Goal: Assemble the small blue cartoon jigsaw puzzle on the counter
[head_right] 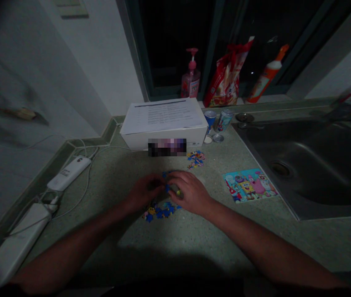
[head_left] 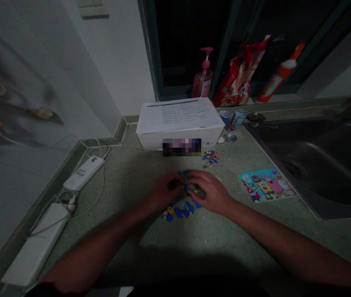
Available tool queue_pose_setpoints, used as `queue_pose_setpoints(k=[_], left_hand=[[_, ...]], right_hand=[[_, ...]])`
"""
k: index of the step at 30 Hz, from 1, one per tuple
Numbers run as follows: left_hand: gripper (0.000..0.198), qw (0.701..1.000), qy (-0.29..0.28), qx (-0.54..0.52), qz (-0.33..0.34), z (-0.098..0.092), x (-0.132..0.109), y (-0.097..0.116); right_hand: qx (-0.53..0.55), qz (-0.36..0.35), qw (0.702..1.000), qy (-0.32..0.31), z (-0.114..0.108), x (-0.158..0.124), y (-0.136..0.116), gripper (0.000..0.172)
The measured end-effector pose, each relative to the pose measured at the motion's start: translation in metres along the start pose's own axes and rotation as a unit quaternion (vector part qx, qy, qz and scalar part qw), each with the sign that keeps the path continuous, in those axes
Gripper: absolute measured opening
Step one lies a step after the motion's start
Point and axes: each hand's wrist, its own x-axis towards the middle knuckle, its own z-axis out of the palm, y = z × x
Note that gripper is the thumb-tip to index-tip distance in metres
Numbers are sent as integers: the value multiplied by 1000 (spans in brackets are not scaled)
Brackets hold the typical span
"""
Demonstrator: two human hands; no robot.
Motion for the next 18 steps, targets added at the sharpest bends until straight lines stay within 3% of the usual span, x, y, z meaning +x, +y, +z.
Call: queue_pose_setpoints(k=[3,6,18], left_hand=[[22,995,35,55,81,-1,-2,-1],[16,984,25,104,141,-2,-3,-2],[11,963,17,161,214,-2,-3,-1]], right_hand=[[5,12,1000,16,0,0,3,22],[10,14,999,29,1,0,4,18],[15,7,999,29,3,0,4,19]])
